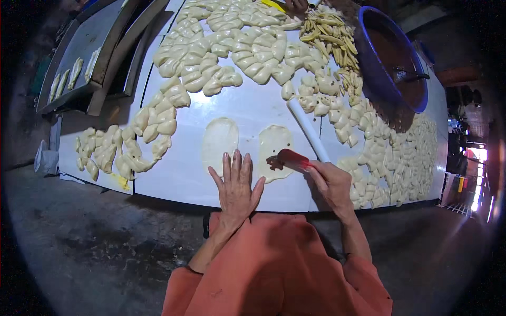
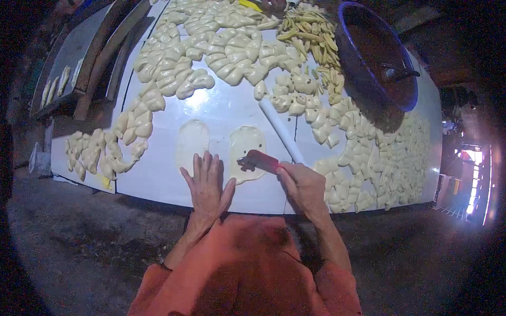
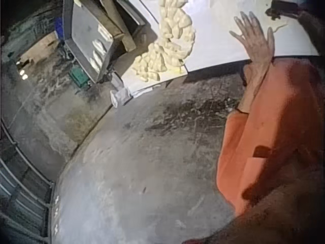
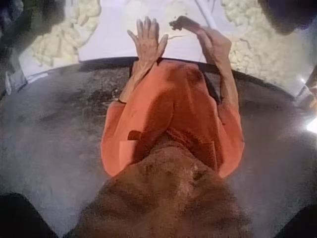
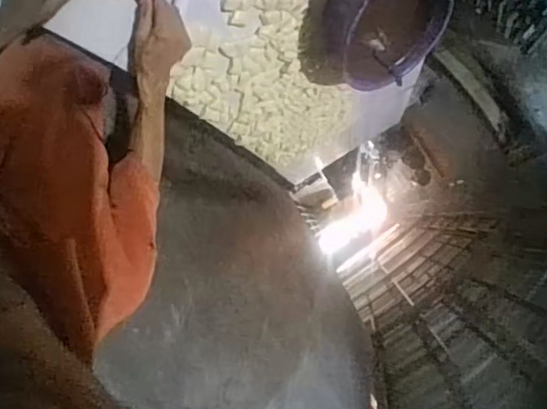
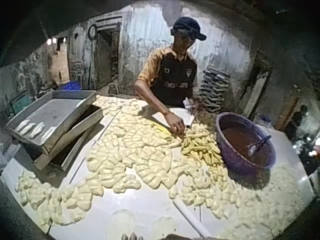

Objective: The person prepares bread by flattening dough with a rolling pin, applying a dark filling with a spatula, and rolling the dough into cylinders before placing them on a metal tray.

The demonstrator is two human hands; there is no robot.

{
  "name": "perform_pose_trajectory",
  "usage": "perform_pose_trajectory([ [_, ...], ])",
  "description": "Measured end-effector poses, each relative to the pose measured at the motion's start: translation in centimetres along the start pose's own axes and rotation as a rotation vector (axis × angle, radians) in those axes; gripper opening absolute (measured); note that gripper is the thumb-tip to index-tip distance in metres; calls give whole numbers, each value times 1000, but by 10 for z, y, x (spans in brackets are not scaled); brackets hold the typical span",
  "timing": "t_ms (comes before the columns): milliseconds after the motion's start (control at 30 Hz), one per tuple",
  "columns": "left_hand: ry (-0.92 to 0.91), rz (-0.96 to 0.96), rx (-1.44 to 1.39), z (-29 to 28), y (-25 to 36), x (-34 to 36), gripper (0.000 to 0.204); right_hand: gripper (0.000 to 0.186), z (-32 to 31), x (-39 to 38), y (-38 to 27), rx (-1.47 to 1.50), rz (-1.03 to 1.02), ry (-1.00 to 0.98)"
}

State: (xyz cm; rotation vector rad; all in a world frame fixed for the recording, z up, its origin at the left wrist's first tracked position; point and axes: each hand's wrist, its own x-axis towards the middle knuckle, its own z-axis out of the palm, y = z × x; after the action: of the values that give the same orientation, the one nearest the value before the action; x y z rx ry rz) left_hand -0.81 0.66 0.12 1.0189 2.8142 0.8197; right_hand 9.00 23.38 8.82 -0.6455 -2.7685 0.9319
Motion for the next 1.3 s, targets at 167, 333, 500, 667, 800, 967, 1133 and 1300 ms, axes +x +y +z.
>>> perform_pose_trajectory([
  [167,-3,-9,-8,0,-3,-3,77,24,-1,3,1,30,101,-56],
  [333,-31,-23,-24,-4,0,1,73,26,-2,6,9,7,194,-197],
  [500,-49,-27,20,2,-2,-1,78,33,-40,25,18,779,595,-210],
  [667,-17,-46,11,-1,-4,-3,81,34,-111,71,56,863,482,214],
  [800,-16,0,33,5,-2,-2,81,33,-178,106,134,-81,282,664],
  [967,-60,-59,-5,-4,3,0,79,35,-182,110,147,-1007,276,478],
  [1133,-14,-56,14,-1,-1,-2,82,32,-205,88,102,-834,327,435],
  [1300,-42,-55,11,0,-3,-3,77,30,-212,99,137,-561,418,459],
])
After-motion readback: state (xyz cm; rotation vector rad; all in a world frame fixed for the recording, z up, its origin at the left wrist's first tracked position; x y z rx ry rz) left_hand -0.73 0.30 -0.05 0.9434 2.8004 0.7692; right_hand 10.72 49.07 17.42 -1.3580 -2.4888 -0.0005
